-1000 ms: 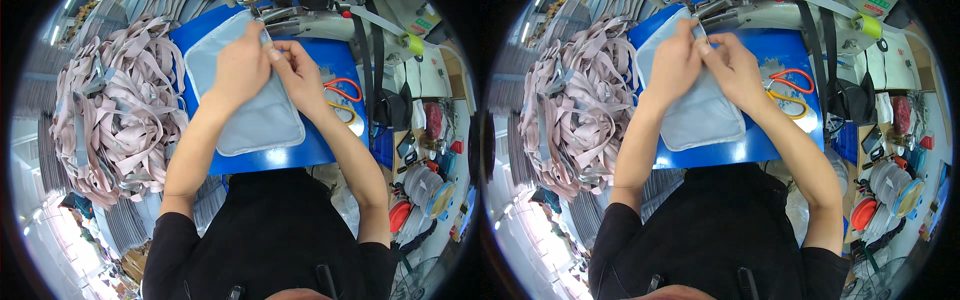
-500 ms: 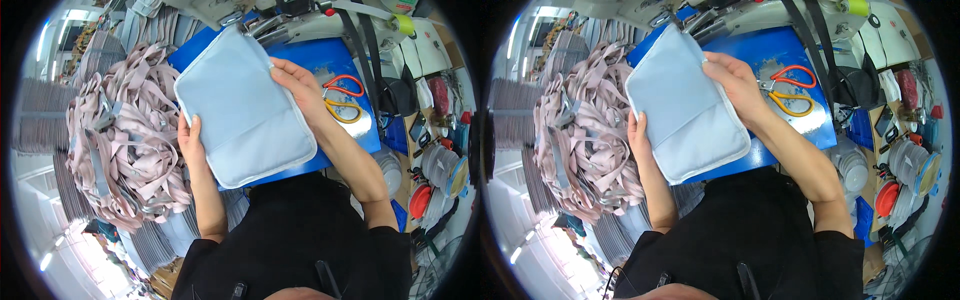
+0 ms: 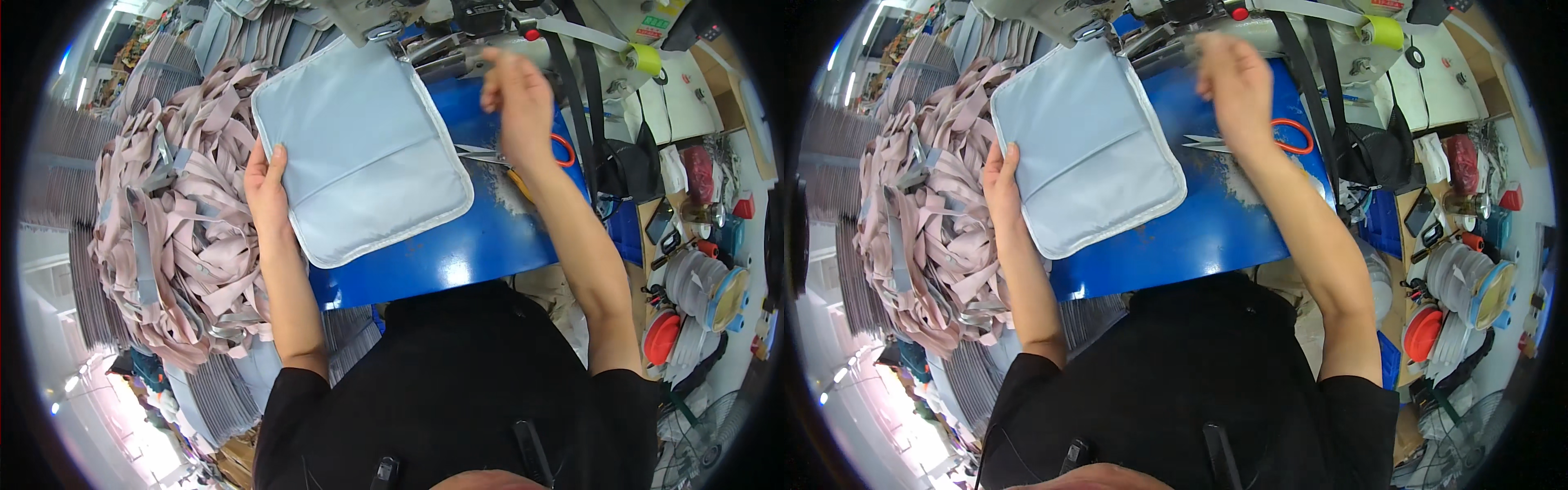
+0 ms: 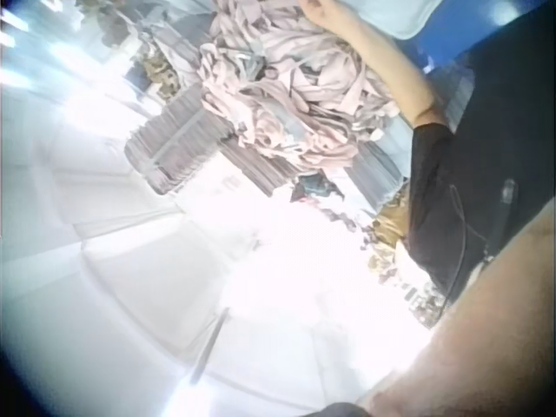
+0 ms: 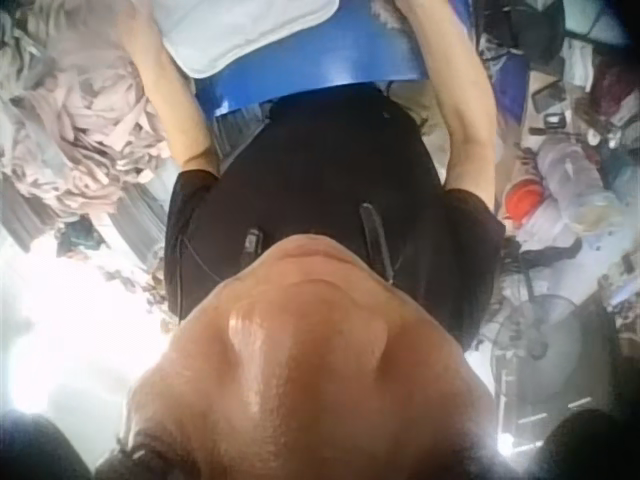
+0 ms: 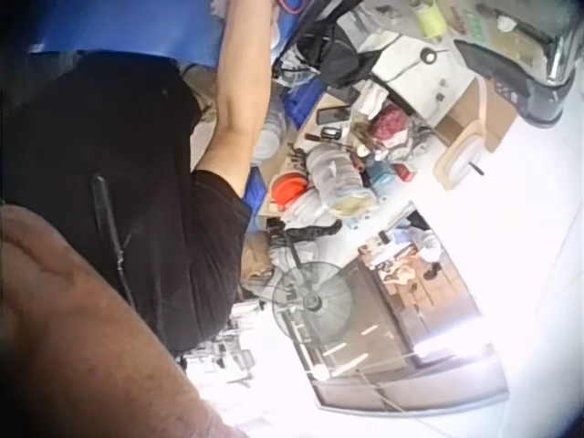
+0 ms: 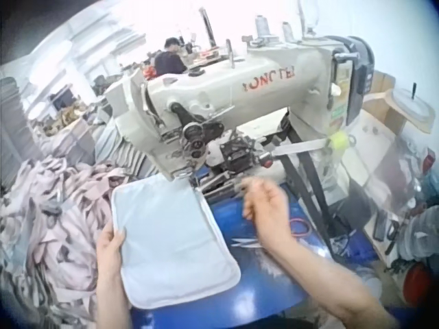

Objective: The person sews light blue fabric pouches using an industrial sewing machine. They repeatedly pick up a pouch, align the edges under the presser foot, and guide the fabric through the machine to stitch the perimeter. After sewing, the person uses scissors to cut the thread and places the finished pouch aside.

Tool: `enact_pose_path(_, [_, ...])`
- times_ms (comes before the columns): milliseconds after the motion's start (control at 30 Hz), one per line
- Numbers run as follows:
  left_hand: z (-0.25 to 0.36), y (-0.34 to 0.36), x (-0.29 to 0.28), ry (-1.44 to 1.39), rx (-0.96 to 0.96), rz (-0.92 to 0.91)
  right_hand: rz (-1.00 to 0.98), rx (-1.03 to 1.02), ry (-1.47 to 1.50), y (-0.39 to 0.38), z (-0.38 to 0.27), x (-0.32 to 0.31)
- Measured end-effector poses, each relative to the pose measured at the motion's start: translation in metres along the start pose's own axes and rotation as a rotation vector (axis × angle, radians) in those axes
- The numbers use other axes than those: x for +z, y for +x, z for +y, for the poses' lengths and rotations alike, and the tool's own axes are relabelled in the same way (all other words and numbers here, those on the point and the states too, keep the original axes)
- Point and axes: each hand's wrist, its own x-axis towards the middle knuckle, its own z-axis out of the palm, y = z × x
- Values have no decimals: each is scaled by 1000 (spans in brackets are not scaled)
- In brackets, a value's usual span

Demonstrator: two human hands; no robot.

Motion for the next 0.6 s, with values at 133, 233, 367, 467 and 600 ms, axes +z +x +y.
enact_pose_path(133, [-2,5,-1,-27,-3,-21,98,-1,57,25,-9,-13])
enact_pose_path(233, [3,4,-1,-86,-87,-21,97,156,121,14,-4,-10])
enact_pose_path(367, [14,-24,18,-213,-187,48,-70,316,-165,-45,-20,23])
enact_pose_path(467, [11,-54,23,-158,-203,54,-185,280,-186,-63,-8,25])
enact_pose_path(600, [8,-88,24,-59,-183,46,-245,309,-147,-65,-6,20])
